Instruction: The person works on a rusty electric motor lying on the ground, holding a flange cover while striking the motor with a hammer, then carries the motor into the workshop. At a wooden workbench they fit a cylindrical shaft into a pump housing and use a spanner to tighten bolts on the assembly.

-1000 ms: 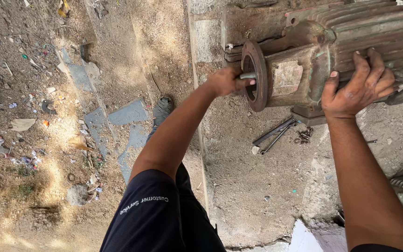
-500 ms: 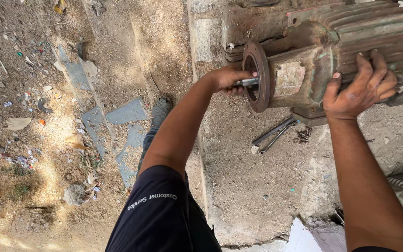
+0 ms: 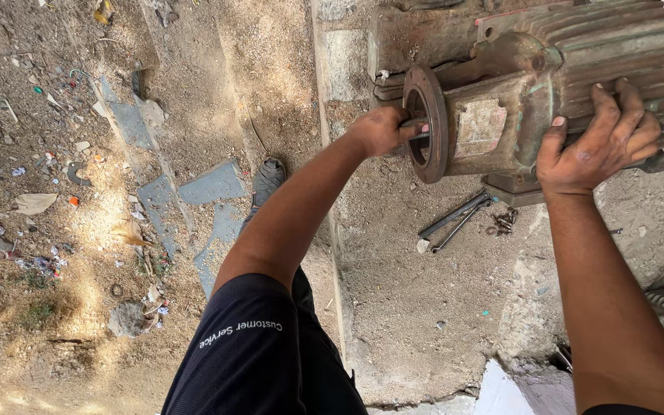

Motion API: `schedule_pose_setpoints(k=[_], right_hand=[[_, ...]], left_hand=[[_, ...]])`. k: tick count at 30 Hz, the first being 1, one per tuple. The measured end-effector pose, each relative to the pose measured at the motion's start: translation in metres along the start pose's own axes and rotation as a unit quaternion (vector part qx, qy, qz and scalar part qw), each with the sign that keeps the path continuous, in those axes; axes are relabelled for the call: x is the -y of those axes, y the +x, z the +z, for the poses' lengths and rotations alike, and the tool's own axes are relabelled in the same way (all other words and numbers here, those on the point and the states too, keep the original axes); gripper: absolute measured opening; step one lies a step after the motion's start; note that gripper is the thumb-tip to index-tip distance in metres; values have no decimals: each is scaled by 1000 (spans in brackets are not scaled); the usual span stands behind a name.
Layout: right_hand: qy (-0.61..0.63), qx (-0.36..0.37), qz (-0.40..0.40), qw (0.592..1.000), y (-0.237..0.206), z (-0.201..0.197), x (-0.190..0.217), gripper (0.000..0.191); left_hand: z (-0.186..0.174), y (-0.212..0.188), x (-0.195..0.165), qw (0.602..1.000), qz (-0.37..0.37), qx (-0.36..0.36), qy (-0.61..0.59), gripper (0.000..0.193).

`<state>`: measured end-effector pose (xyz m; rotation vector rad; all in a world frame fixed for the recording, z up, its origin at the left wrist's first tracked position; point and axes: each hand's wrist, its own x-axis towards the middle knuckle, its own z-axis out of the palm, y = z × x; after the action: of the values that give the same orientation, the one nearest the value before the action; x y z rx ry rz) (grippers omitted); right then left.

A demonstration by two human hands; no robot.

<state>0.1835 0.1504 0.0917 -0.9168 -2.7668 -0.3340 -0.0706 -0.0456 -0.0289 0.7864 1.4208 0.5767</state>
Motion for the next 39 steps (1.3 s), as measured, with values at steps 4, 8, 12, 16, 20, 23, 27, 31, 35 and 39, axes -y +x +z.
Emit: schedule_pose_setpoints(k=[4,8,12,16,20,23,27,31,35,39], right_hand=[[-1,3,3,1000,1,-1,1,56],[3,1,-2,1000,2,-4,3,56],[6,0,-1,1000,3,-6,4,56],[8,-2,1,1000,3,-5,5,57],[14,0,3,1000,3,-5,5,59],[5,-4,5,1000,2,-4,3,54],[11,0,-1,1000,-1,-1,-1,58],[-5,-7,-7,1000,-3,4,-5,56],[-3,-4,-2,1000,-2,4,-4,59],[4,-3,-1,1000,1,-1,-1,55]], left_hand=[[3,-6,0,990,22,-22,135,60],[10,-13,7,965,104,-110,214,63],[25,-15,18,925,166,-178,293,57],[31,-15,24,847,255,-336,324,46],[10,-4,19,993,76,-90,9,66],[-9,5,14,955,-87,112,-261,64],[-19,10,12,916,-86,226,-321,56],[-14,11,10,951,-68,175,-246,55],[5,1,6,998,27,-5,53,53],[30,-23,8,888,157,-268,339,50]])
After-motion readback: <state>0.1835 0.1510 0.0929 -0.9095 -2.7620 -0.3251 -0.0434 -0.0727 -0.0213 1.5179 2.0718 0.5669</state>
